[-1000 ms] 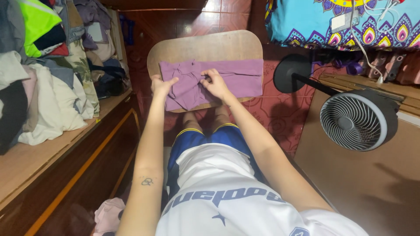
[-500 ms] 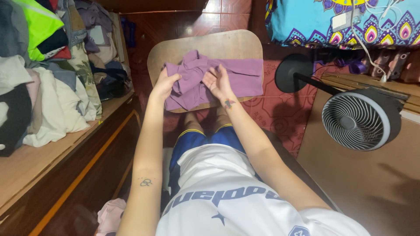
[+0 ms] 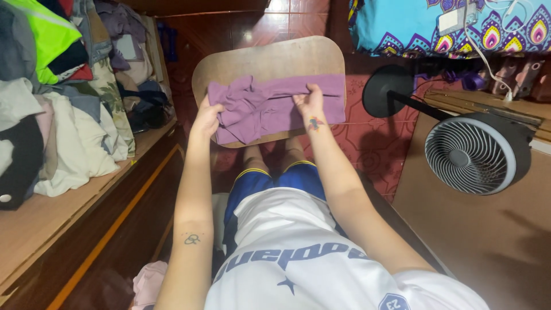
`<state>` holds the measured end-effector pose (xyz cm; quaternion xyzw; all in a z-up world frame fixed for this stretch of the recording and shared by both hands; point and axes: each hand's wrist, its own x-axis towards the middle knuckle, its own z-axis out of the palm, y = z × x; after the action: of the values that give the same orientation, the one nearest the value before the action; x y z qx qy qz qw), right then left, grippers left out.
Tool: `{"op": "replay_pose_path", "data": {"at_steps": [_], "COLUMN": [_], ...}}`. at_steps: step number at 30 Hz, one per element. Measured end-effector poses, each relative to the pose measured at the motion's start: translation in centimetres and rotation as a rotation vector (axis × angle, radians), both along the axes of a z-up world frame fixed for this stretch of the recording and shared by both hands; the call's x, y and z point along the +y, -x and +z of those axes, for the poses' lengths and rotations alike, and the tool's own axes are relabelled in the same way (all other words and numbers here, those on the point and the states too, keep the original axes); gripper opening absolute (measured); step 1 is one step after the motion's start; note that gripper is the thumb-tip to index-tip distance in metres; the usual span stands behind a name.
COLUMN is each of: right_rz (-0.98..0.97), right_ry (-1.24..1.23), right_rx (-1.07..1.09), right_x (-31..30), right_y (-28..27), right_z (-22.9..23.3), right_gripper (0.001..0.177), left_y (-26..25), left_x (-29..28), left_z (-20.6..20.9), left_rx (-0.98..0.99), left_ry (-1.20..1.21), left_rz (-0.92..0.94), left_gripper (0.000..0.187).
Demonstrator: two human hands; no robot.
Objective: Fold several items of clothing and put them away in a closet.
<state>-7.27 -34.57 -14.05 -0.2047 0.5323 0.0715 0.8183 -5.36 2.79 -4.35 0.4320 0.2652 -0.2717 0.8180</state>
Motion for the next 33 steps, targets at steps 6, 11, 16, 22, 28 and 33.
{"op": "replay_pose_path", "data": {"at_steps": [6, 11, 16, 22, 28, 33], "right_rz": [-0.075, -0.123, 0.092, 0.204, 0.405, 0.732], "right_ry": [-0.037, 0.013, 0.268, 0.523, 0.821, 2.289], "right_rx": [-0.162, -0.187, -0.112, -0.080, 0.000, 0.082], "right_x": [-3.3, -4.1, -7.1, -7.3, -6.2, -1.1], "right_y": [-0.9, -2.4, -2.1, -3.3, -4.0, -4.3], "right_z": [4.1, 9.6, 6.6, 7.8, 9.8, 17.9], "right_gripper": [0.029, 0.023, 0.029, 0.030, 0.033, 0.058], "left_y": [-2.0, -2.4, -2.4, -1.3, -0.3, -1.1], "left_x": [-0.9, -0.8, -0.8, 0.0, -1.4, -5.0], "left_z": [1.0, -1.4, -0.2, 0.0, -1.0, 8.5], "left_rx": [0.010, -0.035, -0.045, -0.055, -0.144, -0.340], "left_ry": [-0.065, -0.099, -0.289, -0.289, -0.579, -1.518], "left_rz": [0.068, 0.063, -0.076, -0.136, -0.132, -0.367], "left_gripper": [0.082, 0.080, 0.074, 0.091, 0.068, 0.068]}}
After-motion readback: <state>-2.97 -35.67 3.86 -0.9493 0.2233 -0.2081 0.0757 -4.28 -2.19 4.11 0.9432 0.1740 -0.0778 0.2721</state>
